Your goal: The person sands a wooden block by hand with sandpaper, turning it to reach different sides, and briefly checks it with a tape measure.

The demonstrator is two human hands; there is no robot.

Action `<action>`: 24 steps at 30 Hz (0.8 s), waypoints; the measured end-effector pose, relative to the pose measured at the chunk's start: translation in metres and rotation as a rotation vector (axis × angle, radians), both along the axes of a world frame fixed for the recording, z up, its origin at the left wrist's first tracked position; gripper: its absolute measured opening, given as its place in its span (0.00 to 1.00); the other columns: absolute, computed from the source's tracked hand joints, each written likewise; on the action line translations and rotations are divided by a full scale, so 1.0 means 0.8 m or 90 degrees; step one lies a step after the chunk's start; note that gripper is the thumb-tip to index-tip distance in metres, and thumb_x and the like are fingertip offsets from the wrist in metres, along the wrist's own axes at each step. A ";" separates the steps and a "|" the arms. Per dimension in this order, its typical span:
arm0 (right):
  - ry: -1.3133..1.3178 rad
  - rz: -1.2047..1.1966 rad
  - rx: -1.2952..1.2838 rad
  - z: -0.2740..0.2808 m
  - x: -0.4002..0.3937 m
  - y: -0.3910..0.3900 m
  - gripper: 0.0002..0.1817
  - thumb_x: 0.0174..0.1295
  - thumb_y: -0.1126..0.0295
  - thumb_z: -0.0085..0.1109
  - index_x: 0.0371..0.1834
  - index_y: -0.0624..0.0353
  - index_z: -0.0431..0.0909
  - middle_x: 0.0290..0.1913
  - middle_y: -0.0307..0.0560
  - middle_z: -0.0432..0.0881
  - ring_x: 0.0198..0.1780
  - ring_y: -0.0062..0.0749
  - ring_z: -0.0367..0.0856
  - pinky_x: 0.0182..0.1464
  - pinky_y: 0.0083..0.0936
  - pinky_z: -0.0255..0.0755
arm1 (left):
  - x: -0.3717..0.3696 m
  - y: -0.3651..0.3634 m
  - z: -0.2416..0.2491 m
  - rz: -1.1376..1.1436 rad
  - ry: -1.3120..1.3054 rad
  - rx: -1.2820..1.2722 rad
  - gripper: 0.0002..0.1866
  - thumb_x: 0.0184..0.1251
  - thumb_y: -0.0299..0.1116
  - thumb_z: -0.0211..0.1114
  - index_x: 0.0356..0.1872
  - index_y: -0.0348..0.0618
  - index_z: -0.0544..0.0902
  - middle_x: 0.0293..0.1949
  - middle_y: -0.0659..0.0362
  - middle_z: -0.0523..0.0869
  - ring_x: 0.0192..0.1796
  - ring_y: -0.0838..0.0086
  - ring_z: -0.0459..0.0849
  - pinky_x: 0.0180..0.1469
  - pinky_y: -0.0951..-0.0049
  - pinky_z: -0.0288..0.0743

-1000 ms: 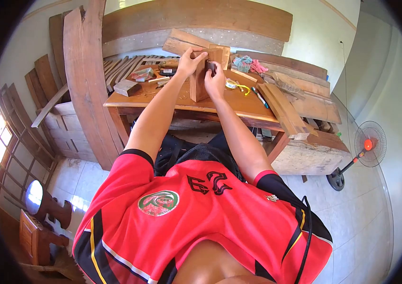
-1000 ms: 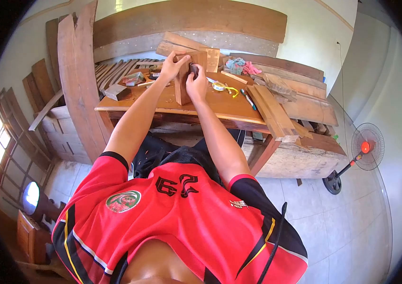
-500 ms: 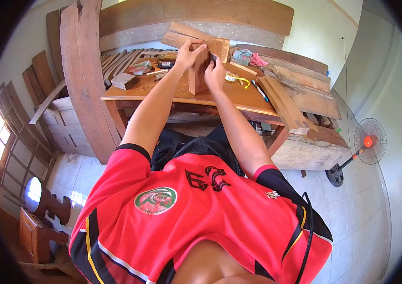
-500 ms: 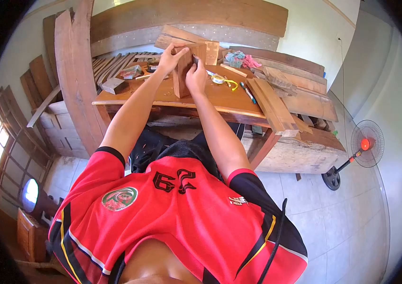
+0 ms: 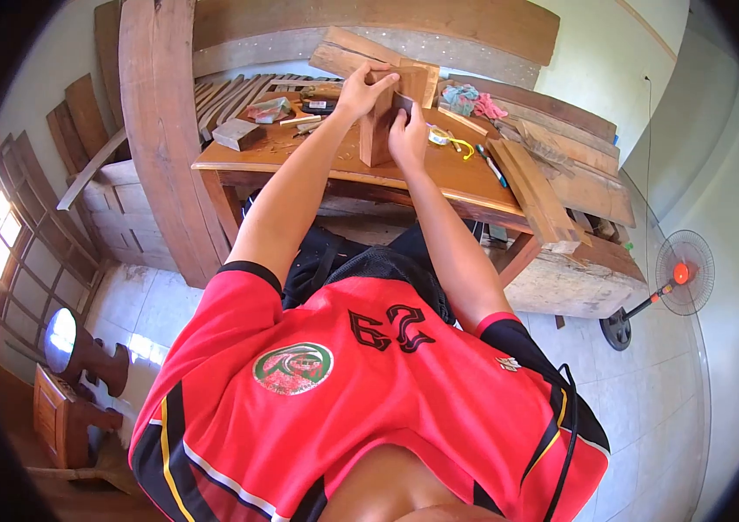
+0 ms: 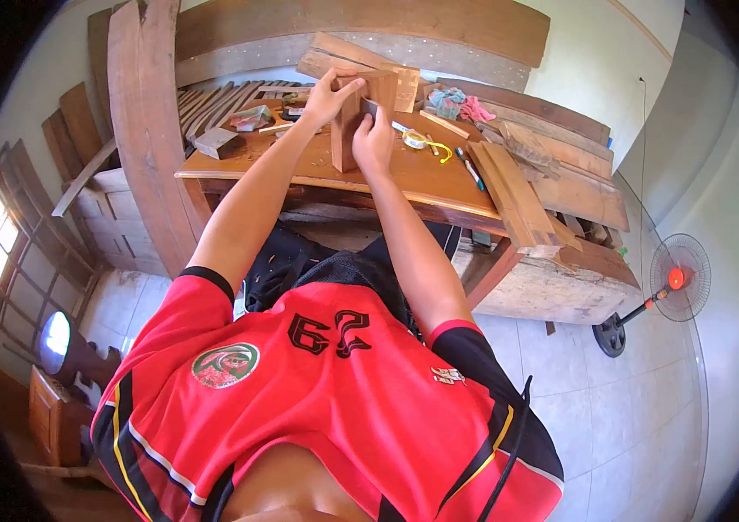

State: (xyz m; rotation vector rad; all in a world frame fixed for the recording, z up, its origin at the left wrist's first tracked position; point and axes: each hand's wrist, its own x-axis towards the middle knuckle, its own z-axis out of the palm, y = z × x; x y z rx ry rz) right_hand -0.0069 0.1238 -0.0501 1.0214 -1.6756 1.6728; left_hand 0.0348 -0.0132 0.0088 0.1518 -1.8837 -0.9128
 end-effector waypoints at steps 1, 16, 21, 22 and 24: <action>-0.002 0.004 0.000 -0.006 -0.002 0.000 0.13 0.73 0.70 0.51 0.54 0.65 0.78 0.46 0.72 0.86 0.50 0.72 0.84 0.52 0.56 0.75 | 0.000 0.000 0.001 -0.016 0.001 0.008 0.27 0.66 0.56 0.76 0.57 0.48 0.86 0.55 0.51 0.91 0.58 0.63 0.88 0.62 0.65 0.79; 0.032 0.049 0.016 0.000 -0.014 0.014 0.15 0.72 0.78 0.49 0.55 0.60 0.83 0.49 0.64 0.88 0.54 0.61 0.86 0.57 0.43 0.78 | 0.011 0.017 0.001 0.010 0.008 -0.011 0.24 0.71 0.57 0.71 0.57 0.51 0.87 0.46 0.52 0.92 0.50 0.62 0.90 0.58 0.65 0.79; 0.045 0.069 -0.015 0.003 -0.017 0.016 0.15 0.70 0.79 0.49 0.54 0.60 0.84 0.48 0.64 0.88 0.52 0.61 0.87 0.54 0.43 0.79 | 0.001 0.009 -0.006 0.030 0.014 -0.026 0.26 0.71 0.59 0.71 0.58 0.51 0.86 0.38 0.52 0.90 0.42 0.61 0.88 0.52 0.63 0.80; 0.055 0.069 -0.018 0.000 -0.019 0.014 0.15 0.70 0.79 0.50 0.54 0.60 0.84 0.48 0.64 0.88 0.52 0.61 0.87 0.54 0.43 0.79 | -0.002 0.006 -0.009 0.040 0.023 -0.031 0.27 0.70 0.59 0.71 0.57 0.50 0.86 0.36 0.52 0.90 0.41 0.61 0.88 0.51 0.62 0.80; 0.035 0.062 0.011 -0.012 -0.017 0.015 0.15 0.70 0.80 0.50 0.54 0.59 0.85 0.48 0.64 0.89 0.51 0.60 0.88 0.53 0.43 0.79 | -0.005 0.005 -0.014 0.053 0.021 -0.046 0.24 0.72 0.55 0.71 0.57 0.49 0.86 0.42 0.54 0.91 0.42 0.69 0.87 0.52 0.68 0.79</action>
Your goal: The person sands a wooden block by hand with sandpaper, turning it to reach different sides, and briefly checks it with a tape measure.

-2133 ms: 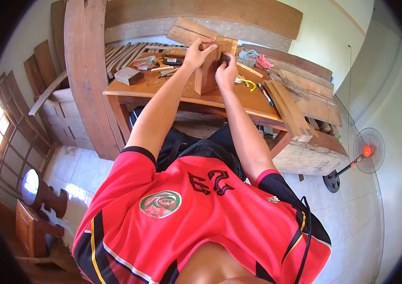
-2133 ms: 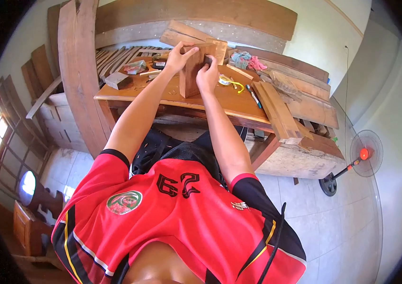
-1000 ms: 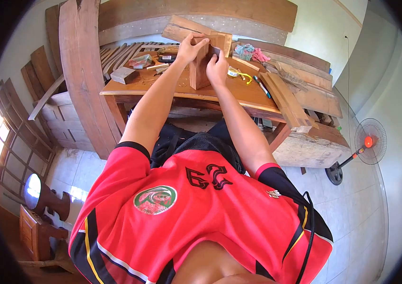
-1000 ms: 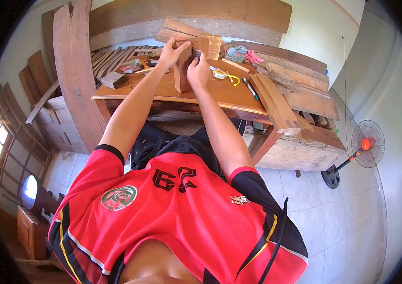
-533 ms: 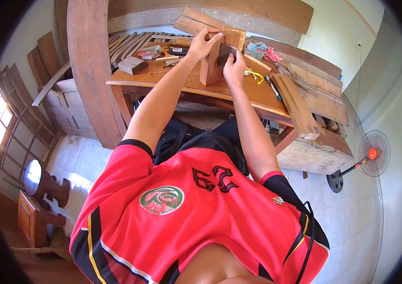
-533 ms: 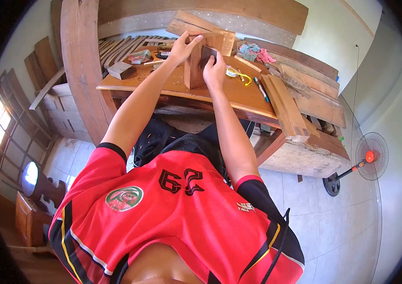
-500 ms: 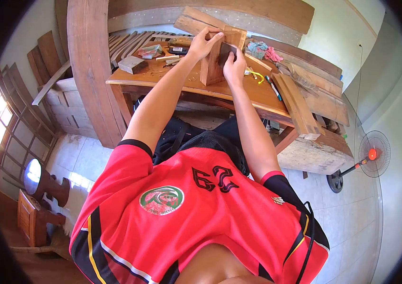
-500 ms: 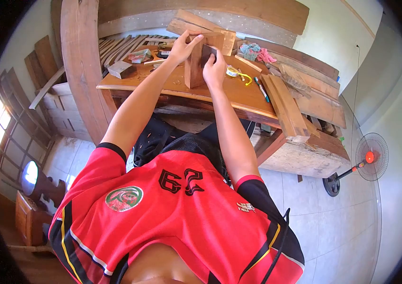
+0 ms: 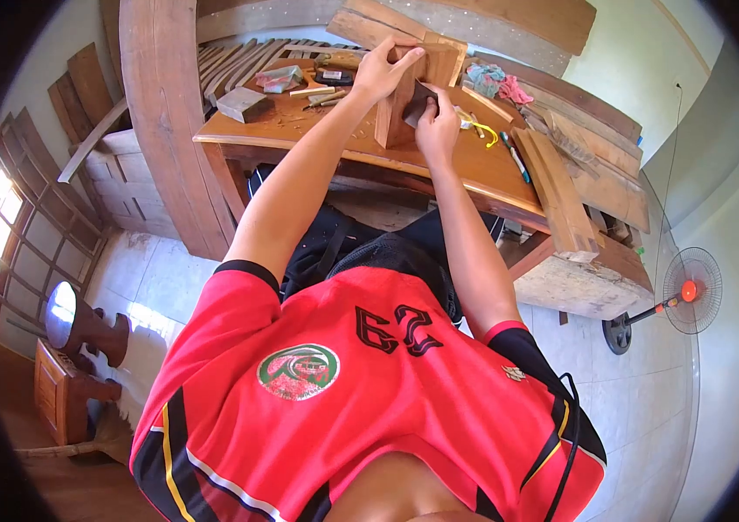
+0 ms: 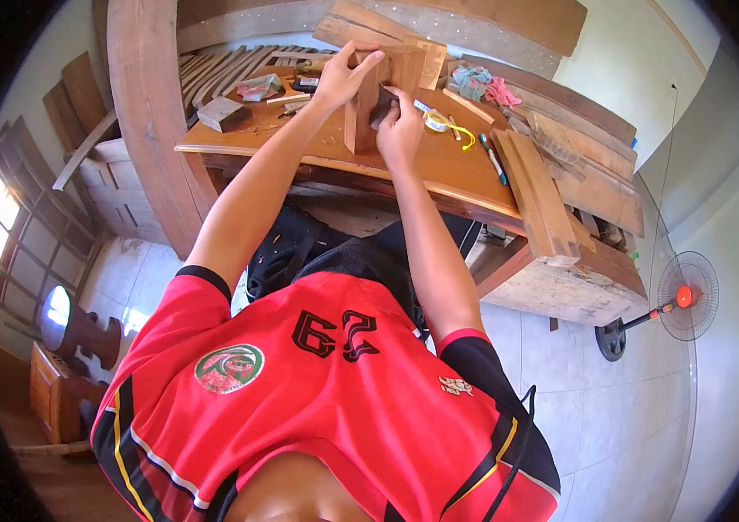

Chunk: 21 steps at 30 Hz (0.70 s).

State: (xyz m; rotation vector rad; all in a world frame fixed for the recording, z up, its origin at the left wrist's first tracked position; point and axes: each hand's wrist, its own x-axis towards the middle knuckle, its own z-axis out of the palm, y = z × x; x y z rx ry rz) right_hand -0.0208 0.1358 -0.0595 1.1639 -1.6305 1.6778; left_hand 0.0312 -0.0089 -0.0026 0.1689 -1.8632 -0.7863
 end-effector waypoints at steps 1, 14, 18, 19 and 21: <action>0.002 0.004 0.002 0.000 -0.002 0.000 0.15 0.70 0.80 0.51 0.54 0.59 0.85 0.47 0.64 0.89 0.51 0.60 0.88 0.53 0.42 0.79 | 0.000 -0.001 0.004 0.006 0.002 -0.010 0.22 0.73 0.52 0.71 0.57 0.48 0.86 0.44 0.54 0.92 0.43 0.73 0.86 0.53 0.71 0.79; 0.008 0.017 -0.015 0.027 0.010 0.010 0.15 0.71 0.80 0.52 0.55 0.59 0.86 0.47 0.61 0.89 0.49 0.52 0.89 0.52 0.38 0.79 | 0.005 0.002 0.003 -0.006 0.028 -0.011 0.27 0.68 0.61 0.72 0.57 0.52 0.87 0.36 0.48 0.90 0.45 0.53 0.89 0.52 0.57 0.80; 0.033 -0.001 -0.004 0.005 0.007 0.010 0.15 0.72 0.80 0.52 0.55 0.60 0.85 0.48 0.60 0.89 0.53 0.52 0.89 0.56 0.37 0.79 | 0.009 0.007 0.006 0.003 0.023 -0.011 0.27 0.68 0.61 0.71 0.56 0.52 0.87 0.39 0.47 0.91 0.47 0.52 0.90 0.54 0.57 0.80; 0.034 0.000 -0.005 0.004 0.004 0.011 0.15 0.72 0.80 0.52 0.55 0.60 0.85 0.48 0.60 0.89 0.53 0.52 0.89 0.56 0.37 0.79 | 0.009 0.008 0.010 0.000 0.009 0.000 0.26 0.69 0.61 0.71 0.56 0.53 0.87 0.40 0.47 0.91 0.46 0.52 0.89 0.53 0.58 0.80; 0.031 0.012 0.001 0.011 -0.001 0.011 0.14 0.73 0.80 0.52 0.55 0.60 0.85 0.48 0.61 0.89 0.52 0.53 0.89 0.56 0.37 0.79 | 0.012 0.008 0.008 -0.005 -0.030 0.026 0.26 0.69 0.60 0.71 0.56 0.53 0.87 0.41 0.47 0.91 0.46 0.52 0.89 0.53 0.58 0.80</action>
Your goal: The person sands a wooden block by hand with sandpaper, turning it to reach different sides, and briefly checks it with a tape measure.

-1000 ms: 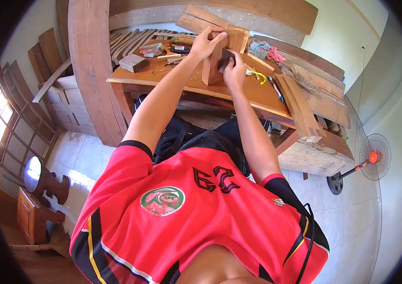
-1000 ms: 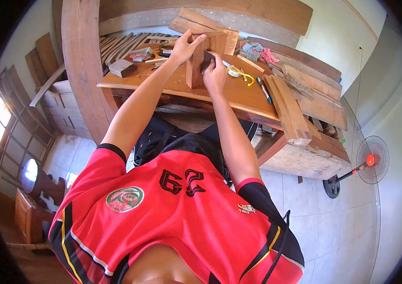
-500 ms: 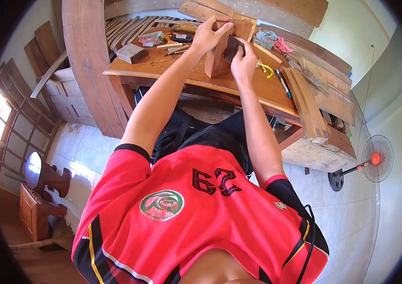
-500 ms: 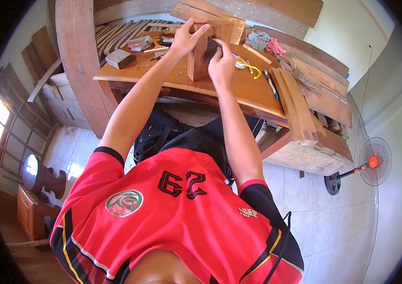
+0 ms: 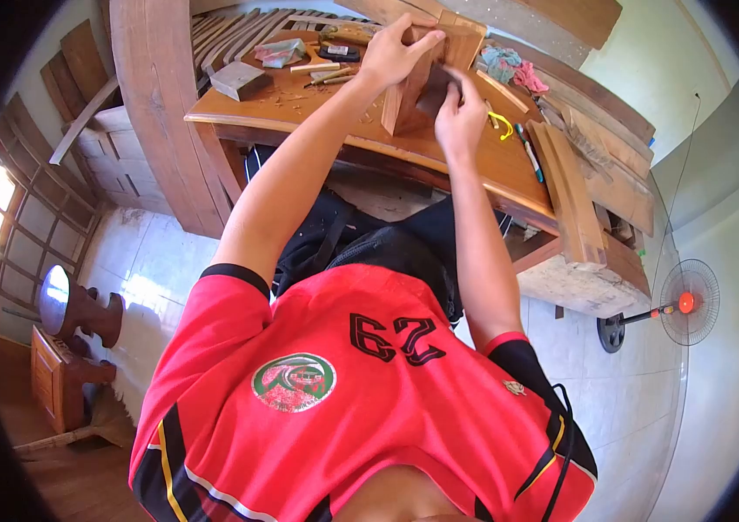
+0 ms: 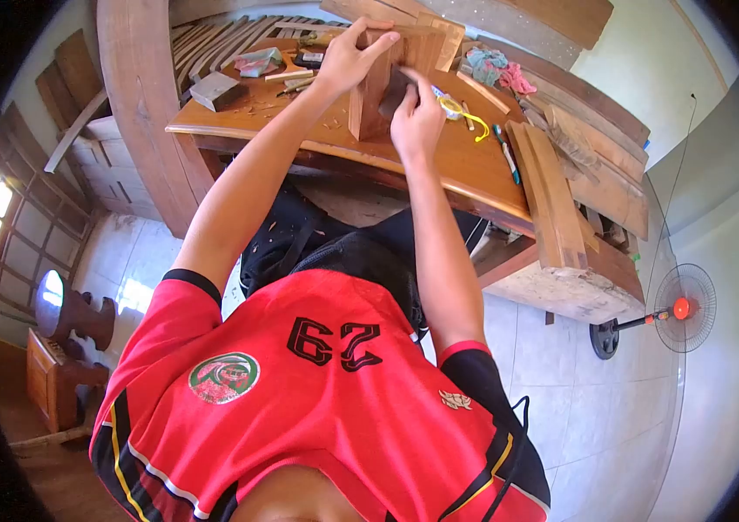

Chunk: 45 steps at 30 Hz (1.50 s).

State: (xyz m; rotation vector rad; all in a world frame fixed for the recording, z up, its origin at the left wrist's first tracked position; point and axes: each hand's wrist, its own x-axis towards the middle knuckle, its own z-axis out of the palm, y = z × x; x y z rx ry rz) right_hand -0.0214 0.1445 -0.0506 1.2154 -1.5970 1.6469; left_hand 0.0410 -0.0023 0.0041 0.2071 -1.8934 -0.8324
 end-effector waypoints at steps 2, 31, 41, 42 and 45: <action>-0.032 0.027 -0.025 0.022 0.008 0.001 0.14 0.72 0.79 0.52 0.56 0.61 0.85 0.48 0.61 0.89 0.52 0.53 0.89 0.56 0.37 0.79 | -0.009 -0.004 -0.004 0.010 0.046 -0.047 0.24 0.71 0.58 0.71 0.58 0.53 0.87 0.40 0.51 0.92 0.42 0.63 0.89 0.50 0.64 0.81; -0.027 -0.009 0.043 -0.009 -0.014 -0.001 0.10 0.71 0.78 0.57 0.51 0.65 0.83 0.40 0.58 0.89 0.43 0.43 0.89 0.47 0.33 0.79 | 0.001 0.004 0.006 0.017 0.027 -0.023 0.27 0.71 0.53 0.72 0.48 0.33 0.82 0.35 0.42 0.86 0.37 0.54 0.84 0.42 0.59 0.78; -0.153 0.009 -0.018 -0.032 -0.017 -0.018 0.09 0.69 0.80 0.57 0.49 0.68 0.83 0.39 0.58 0.89 0.40 0.42 0.88 0.46 0.34 0.78 | -0.014 -0.005 -0.003 0.041 0.135 -0.077 0.28 0.71 0.53 0.72 0.48 0.31 0.81 0.38 0.39 0.86 0.40 0.49 0.85 0.44 0.57 0.78; -0.172 0.003 -0.031 -0.033 -0.014 -0.021 0.09 0.69 0.80 0.57 0.49 0.68 0.83 0.39 0.57 0.89 0.40 0.40 0.88 0.46 0.33 0.78 | -0.012 -0.004 -0.003 0.059 0.146 -0.085 0.28 0.71 0.53 0.72 0.49 0.31 0.81 0.39 0.39 0.87 0.41 0.48 0.86 0.45 0.58 0.78; -0.198 0.025 -0.015 -0.043 -0.002 -0.010 0.09 0.69 0.81 0.57 0.50 0.69 0.83 0.39 0.56 0.89 0.38 0.34 0.87 0.44 0.30 0.77 | -0.002 -0.001 0.003 0.023 0.051 -0.048 0.29 0.71 0.53 0.72 0.51 0.32 0.82 0.40 0.40 0.87 0.42 0.49 0.86 0.47 0.59 0.79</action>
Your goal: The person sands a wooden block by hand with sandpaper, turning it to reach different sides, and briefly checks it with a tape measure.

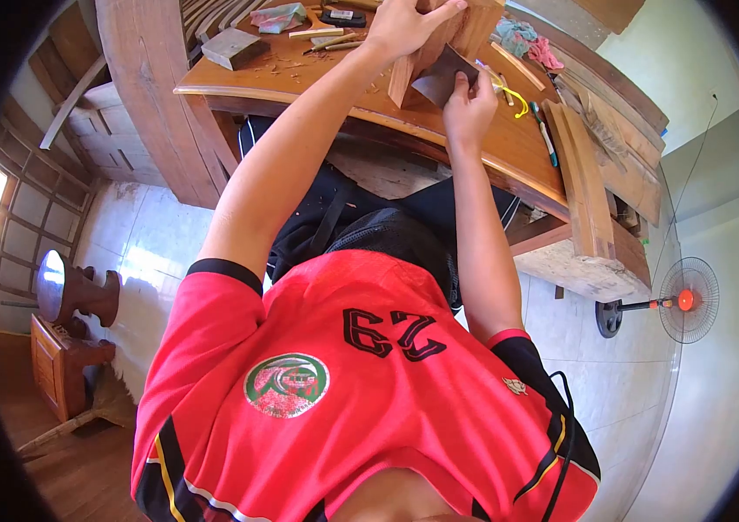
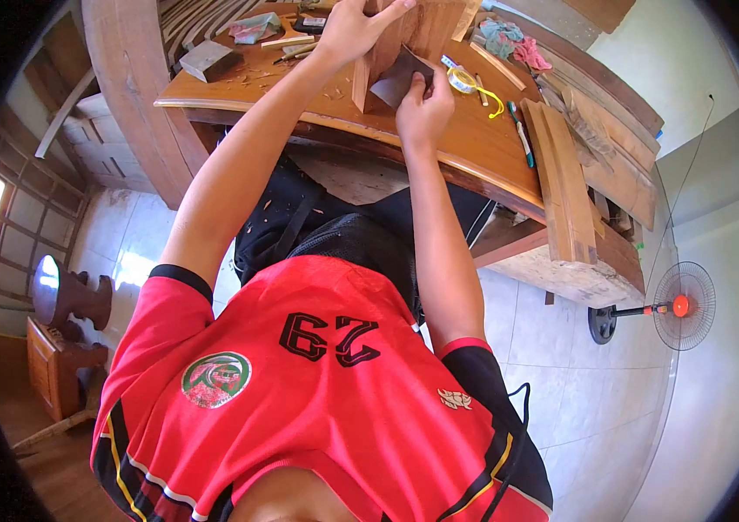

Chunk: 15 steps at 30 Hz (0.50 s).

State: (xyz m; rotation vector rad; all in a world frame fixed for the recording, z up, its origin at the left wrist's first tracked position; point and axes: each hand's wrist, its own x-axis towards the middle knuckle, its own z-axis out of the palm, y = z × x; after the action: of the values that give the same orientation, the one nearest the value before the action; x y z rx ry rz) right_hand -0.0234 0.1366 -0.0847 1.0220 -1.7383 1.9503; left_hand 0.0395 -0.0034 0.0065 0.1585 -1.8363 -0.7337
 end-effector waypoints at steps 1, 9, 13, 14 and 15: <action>0.020 0.013 -0.005 0.002 -0.004 0.000 0.09 0.70 0.81 0.57 0.50 0.68 0.83 0.39 0.55 0.89 0.38 0.33 0.87 0.43 0.30 0.77 | 0.004 0.004 0.002 -0.022 0.009 0.015 0.28 0.71 0.53 0.72 0.51 0.32 0.82 0.40 0.40 0.87 0.42 0.49 0.86 0.47 0.58 0.79; 0.171 -0.034 0.017 0.041 0.003 0.006 0.12 0.70 0.80 0.55 0.52 0.62 0.85 0.42 0.60 0.90 0.44 0.49 0.90 0.49 0.35 0.80 | 0.000 0.000 0.001 -0.002 0.013 0.010 0.26 0.71 0.52 0.72 0.46 0.34 0.82 0.31 0.43 0.84 0.32 0.57 0.81 0.39 0.59 0.76; 0.168 -0.006 0.038 0.034 -0.012 0.007 0.12 0.70 0.79 0.55 0.53 0.60 0.85 0.43 0.61 0.89 0.47 0.55 0.90 0.51 0.37 0.80 | 0.003 0.006 0.002 -0.020 0.020 0.017 0.25 0.71 0.52 0.72 0.46 0.34 0.82 0.30 0.45 0.84 0.31 0.61 0.80 0.38 0.61 0.76; 0.160 0.004 0.043 0.038 -0.013 0.008 0.12 0.70 0.79 0.55 0.53 0.60 0.84 0.44 0.61 0.89 0.48 0.55 0.90 0.51 0.36 0.80 | 0.003 0.007 0.001 -0.028 0.029 0.014 0.25 0.72 0.52 0.72 0.46 0.35 0.82 0.30 0.45 0.84 0.31 0.60 0.80 0.38 0.61 0.76; 0.204 -0.008 -0.018 0.053 -0.010 0.005 0.13 0.70 0.79 0.55 0.53 0.60 0.85 0.42 0.61 0.89 0.46 0.57 0.90 0.50 0.37 0.80 | 0.005 0.009 0.003 -0.036 0.039 0.011 0.25 0.72 0.52 0.72 0.46 0.35 0.82 0.30 0.45 0.84 0.31 0.60 0.80 0.38 0.61 0.76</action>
State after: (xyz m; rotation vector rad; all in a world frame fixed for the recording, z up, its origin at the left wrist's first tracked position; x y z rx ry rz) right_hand -0.0316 0.1406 -0.0426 1.2319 -1.5327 1.6872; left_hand 0.0435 0.0040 0.0092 0.0945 -1.7827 -0.7851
